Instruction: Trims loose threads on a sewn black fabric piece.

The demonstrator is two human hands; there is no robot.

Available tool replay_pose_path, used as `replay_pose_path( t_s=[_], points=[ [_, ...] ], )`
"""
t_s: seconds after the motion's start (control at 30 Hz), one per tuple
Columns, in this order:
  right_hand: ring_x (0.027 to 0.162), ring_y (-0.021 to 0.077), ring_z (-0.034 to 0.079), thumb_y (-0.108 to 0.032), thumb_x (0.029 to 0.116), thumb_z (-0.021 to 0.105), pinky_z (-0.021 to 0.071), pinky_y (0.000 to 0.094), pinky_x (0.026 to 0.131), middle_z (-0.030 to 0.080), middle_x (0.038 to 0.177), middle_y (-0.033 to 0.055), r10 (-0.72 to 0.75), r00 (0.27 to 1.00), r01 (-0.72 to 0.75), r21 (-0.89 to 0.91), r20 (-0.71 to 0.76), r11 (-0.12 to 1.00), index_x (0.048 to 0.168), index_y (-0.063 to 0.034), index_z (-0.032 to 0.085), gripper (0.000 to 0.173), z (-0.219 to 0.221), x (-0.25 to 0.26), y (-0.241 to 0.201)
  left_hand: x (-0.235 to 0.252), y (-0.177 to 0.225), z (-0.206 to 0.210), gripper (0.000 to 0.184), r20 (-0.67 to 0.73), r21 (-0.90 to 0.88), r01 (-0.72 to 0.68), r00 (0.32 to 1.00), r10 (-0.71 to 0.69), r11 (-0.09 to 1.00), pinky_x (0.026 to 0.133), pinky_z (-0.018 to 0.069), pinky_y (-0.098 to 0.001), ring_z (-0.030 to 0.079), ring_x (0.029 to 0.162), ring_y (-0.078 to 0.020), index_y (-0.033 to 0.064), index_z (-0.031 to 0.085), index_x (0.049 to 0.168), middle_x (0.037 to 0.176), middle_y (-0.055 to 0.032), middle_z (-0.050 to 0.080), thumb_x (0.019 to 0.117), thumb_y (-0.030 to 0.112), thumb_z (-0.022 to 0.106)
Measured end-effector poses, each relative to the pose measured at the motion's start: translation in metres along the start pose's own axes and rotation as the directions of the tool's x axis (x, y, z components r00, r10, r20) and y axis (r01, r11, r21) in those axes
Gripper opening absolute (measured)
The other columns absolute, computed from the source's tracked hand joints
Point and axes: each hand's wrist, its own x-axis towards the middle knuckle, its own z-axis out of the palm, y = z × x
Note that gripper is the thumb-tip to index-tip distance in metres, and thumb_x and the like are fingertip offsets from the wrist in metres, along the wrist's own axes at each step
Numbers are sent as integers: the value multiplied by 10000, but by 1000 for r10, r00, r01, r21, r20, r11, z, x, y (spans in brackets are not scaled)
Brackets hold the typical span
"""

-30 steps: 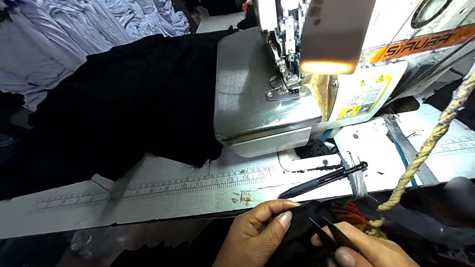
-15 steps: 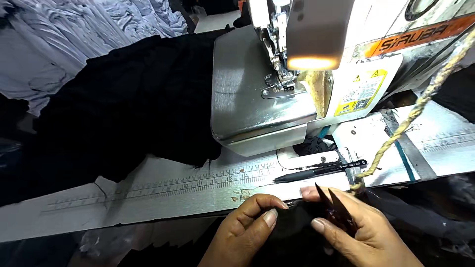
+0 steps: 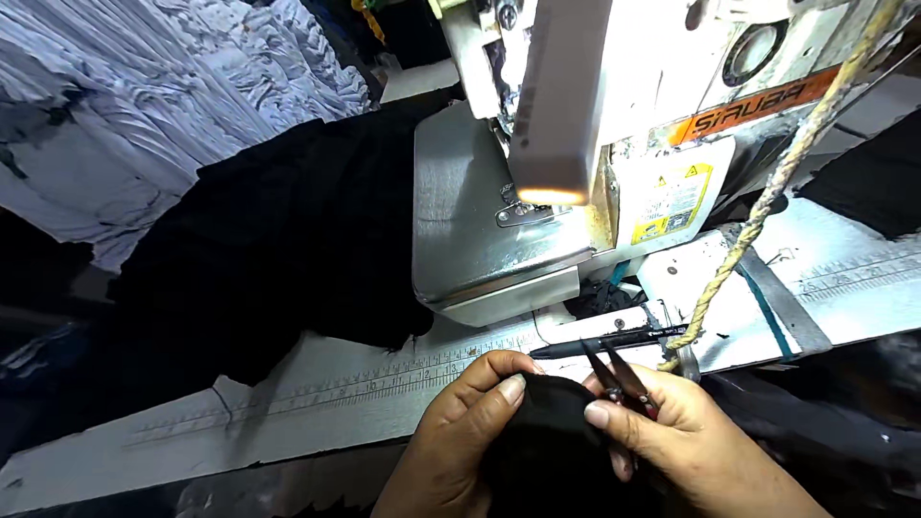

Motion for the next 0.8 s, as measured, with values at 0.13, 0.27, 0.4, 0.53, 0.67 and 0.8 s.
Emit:
replay_pose_path(
  t_s=[0.13, 0.27, 0.4, 0.53, 0.67, 0.8],
  points=[
    [531, -115, 499, -226, 978, 634, 419, 71, 472, 570, 688, -167, -19, 997, 20, 8, -80, 1000, 961, -166, 697, 89, -11, 0, -5, -2, 2, -4, 240, -10, 140, 6, 1000, -5, 990, 721, 581, -186, 688, 776, -11, 137, 723, 1021, 863, 44, 729, 985, 70, 495],
    [549, -108, 493, -263, 965, 653, 417, 65, 483, 586, 734, -143, -93, 987, 83, -80, -130, 993, 906, -193, 721, 113, -18, 0, -11, -1, -2, -6, 199, 93, 227, 2, 995, -24, 974, 823, 581, -208, 696, 898, -20, 117, 733, 1122, 996, 59, 745, 936, 179, 699],
    [520, -105, 477, -265, 946, 665, 401, 65, 461, 571, 703, -143, -90, 986, 78, -86, -143, 993, 884, -202, 721, 105, -19, 3, -10, 1, -4, -1, 147, 36, 280, -19, 999, 9, 960, 769, 582, -176, 695, 826, 18, 154, 796, 972, 914, 77, 759, 922, 88, 675],
    [551, -89, 516, -244, 951, 659, 437, 75, 487, 610, 752, -115, -184, 967, 148, -196, -178, 969, 946, -176, 737, 103, -14, 5, -1, 4, -9, 0, 182, -54, 264, -3, 998, 18, 965, 706, 567, -167, 673, 746, 15, 144, 777, 900, 824, 64, 730, 926, 55, 620],
    [692, -50, 585, -395, 1035, 562, 503, 120, 590, 655, 935, -58, -314, 928, 226, -369, -199, 902, 1229, -120, 663, 352, -13, -1, 2, 5, -12, 1, 192, -117, 189, 34, 993, -12, 981, 645, 569, -176, 675, 693, -13, 112, 766, 897, 771, 10, 720, 951, 56, 590],
    [677, -8, 610, -323, 1108, 414, 531, 183, 577, 643, 844, 0, -111, 994, 111, -184, 7, 977, 1183, 15, 602, 393, -13, -25, -31, 7, -12, 1, 191, -126, 183, 50, 992, -27, 982, 639, 566, -180, 669, 684, -20, 102, 756, 887, 756, 5, 710, 954, 58, 582]
  ],
)
